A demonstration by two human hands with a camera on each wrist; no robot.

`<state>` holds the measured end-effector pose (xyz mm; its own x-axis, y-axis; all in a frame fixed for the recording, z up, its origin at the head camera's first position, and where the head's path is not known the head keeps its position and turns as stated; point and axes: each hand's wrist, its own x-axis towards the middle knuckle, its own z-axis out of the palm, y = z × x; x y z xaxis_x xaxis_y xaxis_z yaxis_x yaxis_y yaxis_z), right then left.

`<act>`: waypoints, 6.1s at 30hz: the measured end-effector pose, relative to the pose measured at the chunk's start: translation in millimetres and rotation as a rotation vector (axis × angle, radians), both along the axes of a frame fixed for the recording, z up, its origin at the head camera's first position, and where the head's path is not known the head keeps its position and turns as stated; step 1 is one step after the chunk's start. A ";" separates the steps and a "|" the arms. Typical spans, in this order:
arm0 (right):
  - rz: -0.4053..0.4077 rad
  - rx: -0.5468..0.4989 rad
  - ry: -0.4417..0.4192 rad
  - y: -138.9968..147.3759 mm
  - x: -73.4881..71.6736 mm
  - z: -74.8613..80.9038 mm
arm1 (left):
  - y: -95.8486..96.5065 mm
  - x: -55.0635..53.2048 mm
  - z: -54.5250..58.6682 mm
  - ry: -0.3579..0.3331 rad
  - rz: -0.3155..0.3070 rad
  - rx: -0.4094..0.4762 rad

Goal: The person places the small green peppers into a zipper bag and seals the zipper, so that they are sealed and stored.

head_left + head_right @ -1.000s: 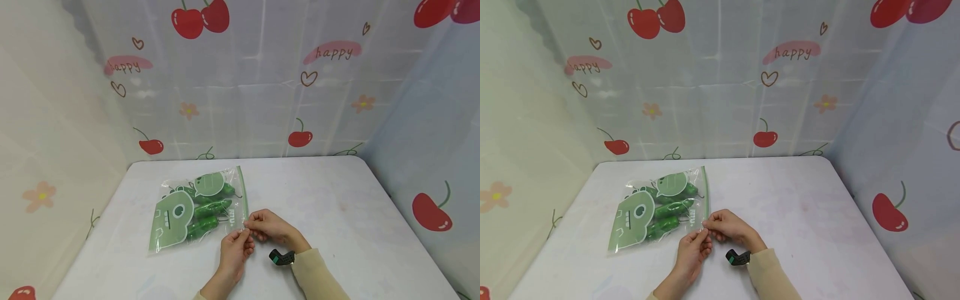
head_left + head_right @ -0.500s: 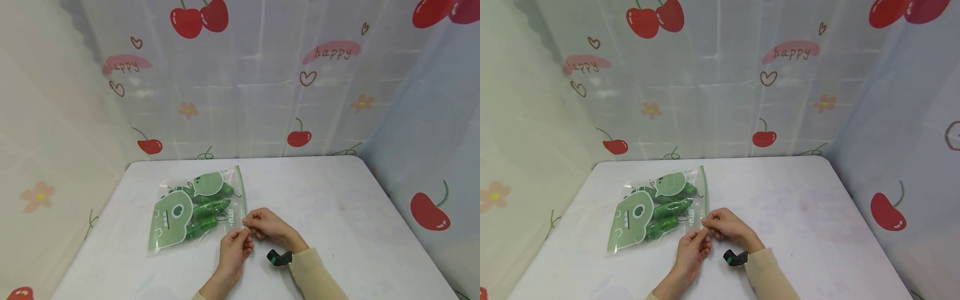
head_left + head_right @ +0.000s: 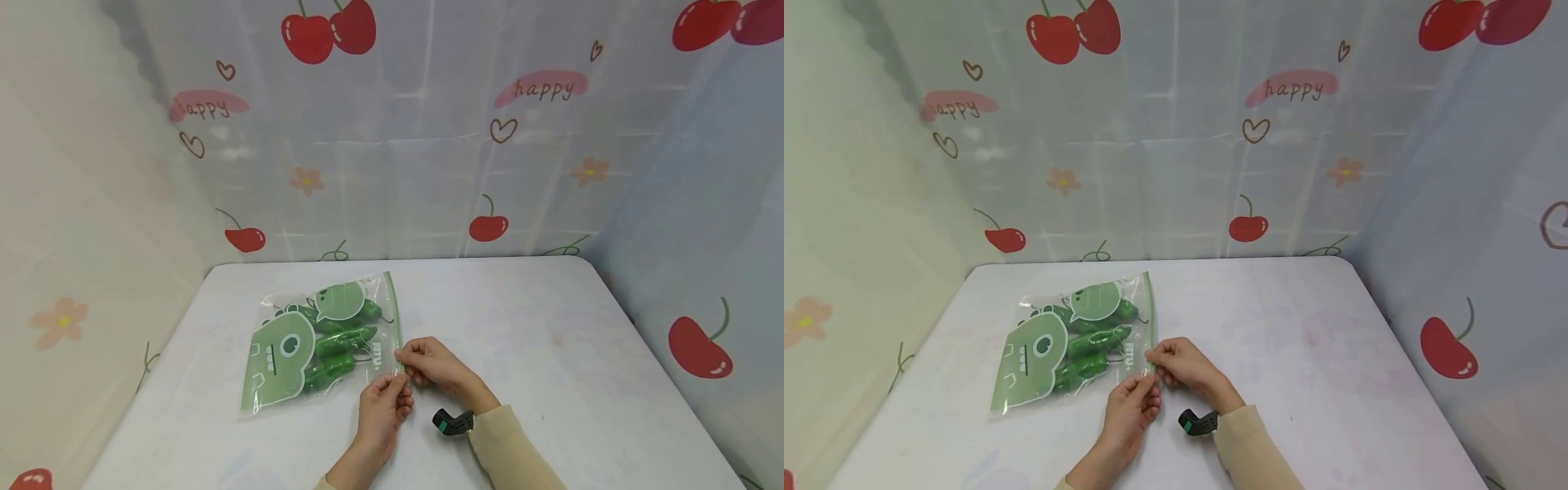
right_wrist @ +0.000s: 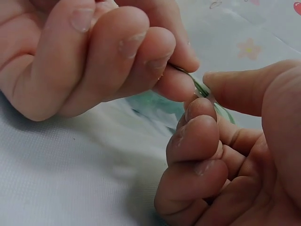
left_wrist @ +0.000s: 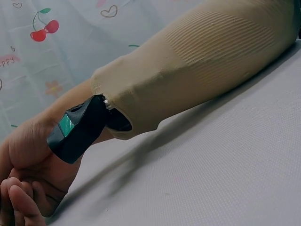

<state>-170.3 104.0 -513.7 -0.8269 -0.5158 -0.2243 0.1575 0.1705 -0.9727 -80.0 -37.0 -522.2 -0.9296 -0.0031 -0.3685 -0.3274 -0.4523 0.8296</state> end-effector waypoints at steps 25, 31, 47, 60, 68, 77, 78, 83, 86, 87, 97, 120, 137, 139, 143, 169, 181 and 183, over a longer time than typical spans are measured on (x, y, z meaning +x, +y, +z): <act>-0.075 0.034 0.025 -3.3 -11.7 -3.7 | 1.8 0.4 -3.3 -0.020 0.002 -0.004; -0.089 0.042 0.037 -3.1 -12.8 -3.6 | 2.1 1.4 -3.0 -0.025 -0.002 -0.016; -0.136 0.008 0.016 -8.0 -17.8 -3.2 | 3.1 1.5 -3.0 -0.022 0.010 -0.011; -0.160 0.022 0.009 -9.7 -25.3 -3.6 | 2.9 1.6 -2.8 -0.014 0.012 -0.001; -0.153 0.016 -0.005 -10.1 -28.2 -4.8 | 2.9 2.4 -3.1 -0.015 0.009 -0.005; -0.160 0.008 -0.007 -9.4 -30.6 -5.2 | 2.9 2.5 -2.6 -0.017 0.008 -0.014; -0.164 0.007 -0.009 -9.6 -30.8 -5.0 | 3.0 2.5 -2.6 -0.018 0.008 -0.015; -0.172 0.010 -0.022 -10.8 -33.7 -6.3 | 3.0 2.2 -2.7 -0.021 0.009 -0.016; -0.171 0.004 -0.030 -11.3 -35.1 -6.0 | 2.8 1.9 -2.9 -0.019 0.008 -0.015; -0.169 0.002 -0.032 -11.3 -35.4 -5.6 | 2.7 1.9 -3.1 -0.018 0.007 -0.016; -0.170 -0.012 -0.039 -12.1 -39.3 -2.5 | 2.5 1.8 -5.0 -0.020 0.007 -0.011; -0.200 0.010 -0.042 -15.4 -49.7 0.3 | 3.1 2.0 -4.4 -0.031 0.016 -0.016; -0.187 0.019 -0.035 -16.2 -61.1 -2.1 | 3.0 2.4 -2.4 -0.022 0.017 -0.021; -0.184 0.021 -0.036 -16.4 -62.4 -2.3 | 3.1 2.5 -2.3 -0.023 0.018 -0.024; -0.180 0.026 -0.034 -16.9 -63.3 0.2 | 3.3 2.5 -1.6 -0.030 0.020 -0.029; -0.215 0.015 -0.055 -18.4 -74.9 -0.3 | 3.1 2.8 -1.4 -0.024 0.021 -0.026; -0.220 0.016 -0.066 -19.3 -77.6 -2.2 | 2.5 5.2 -1.3 -0.029 0.020 -0.029; -0.220 0.016 -0.064 -19.5 -78.9 -2.1 | 2.5 5.1 -1.1 -0.030 0.020 -0.030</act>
